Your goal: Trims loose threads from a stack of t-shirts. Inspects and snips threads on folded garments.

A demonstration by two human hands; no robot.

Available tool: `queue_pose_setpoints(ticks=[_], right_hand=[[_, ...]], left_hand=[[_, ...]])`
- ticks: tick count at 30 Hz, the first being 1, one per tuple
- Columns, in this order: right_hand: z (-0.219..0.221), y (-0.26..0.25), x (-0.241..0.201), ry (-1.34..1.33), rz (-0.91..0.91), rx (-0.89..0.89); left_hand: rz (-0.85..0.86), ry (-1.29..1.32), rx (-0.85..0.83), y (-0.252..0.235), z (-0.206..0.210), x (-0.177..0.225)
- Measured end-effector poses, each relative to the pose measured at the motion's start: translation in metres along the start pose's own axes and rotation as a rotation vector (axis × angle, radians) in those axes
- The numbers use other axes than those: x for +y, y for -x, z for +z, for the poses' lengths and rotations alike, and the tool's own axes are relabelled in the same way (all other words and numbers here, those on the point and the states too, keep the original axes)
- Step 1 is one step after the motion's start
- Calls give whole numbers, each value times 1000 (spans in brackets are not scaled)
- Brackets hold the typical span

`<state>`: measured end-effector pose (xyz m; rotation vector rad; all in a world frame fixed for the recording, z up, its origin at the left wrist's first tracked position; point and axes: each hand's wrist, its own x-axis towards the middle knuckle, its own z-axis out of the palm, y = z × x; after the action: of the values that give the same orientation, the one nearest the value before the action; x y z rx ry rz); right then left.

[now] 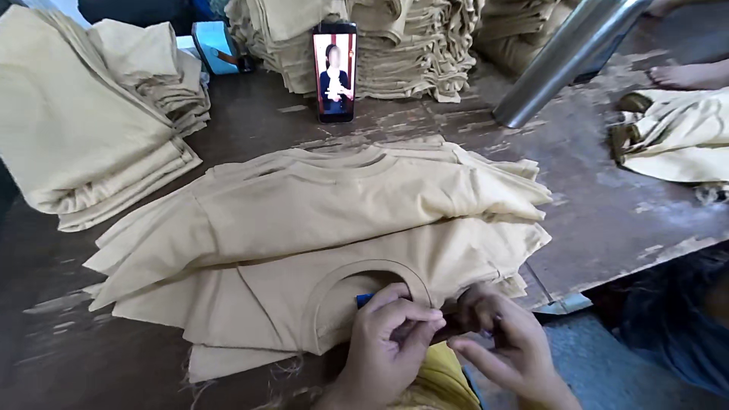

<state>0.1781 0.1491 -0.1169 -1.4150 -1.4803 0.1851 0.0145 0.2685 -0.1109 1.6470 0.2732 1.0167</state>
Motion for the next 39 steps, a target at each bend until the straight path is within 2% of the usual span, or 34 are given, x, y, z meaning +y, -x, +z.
queue_pose_setpoints(ticks=[3,5,16,20,24,28,31,33,35,36,39], right_hand=[[-8,6,14,336,22,-51],[-8,7,14,427,1,-79],[2,-3,2,539,-38,-97],[-8,-1,1,411,-14,-95],[-17,-6,-4,208,20,-4],[-3,-19,-11,-10,78,80],[11,-38,-7,-76,249,-105],[15,-50,1,-53,352,-296],[12,-56,3,-40,325,-370],[10,-55,4,-53,287,-342],[11,-41,7,-176,212,-86]], left_hand=[[-18,92,-42,0,-5,0],[-6,103,-66,2,-5,1],[12,-5,-83,6,-4,8],[-11,0,-109,7,-7,12],[-8,-46,-136,9,-12,18],[74,-418,-111,14,-5,20],[247,-738,-112,19,8,10],[307,-811,-154,22,10,5],[327,-791,-153,21,8,2],[316,-738,-146,21,5,0],[195,-457,-72,17,-6,-2]])
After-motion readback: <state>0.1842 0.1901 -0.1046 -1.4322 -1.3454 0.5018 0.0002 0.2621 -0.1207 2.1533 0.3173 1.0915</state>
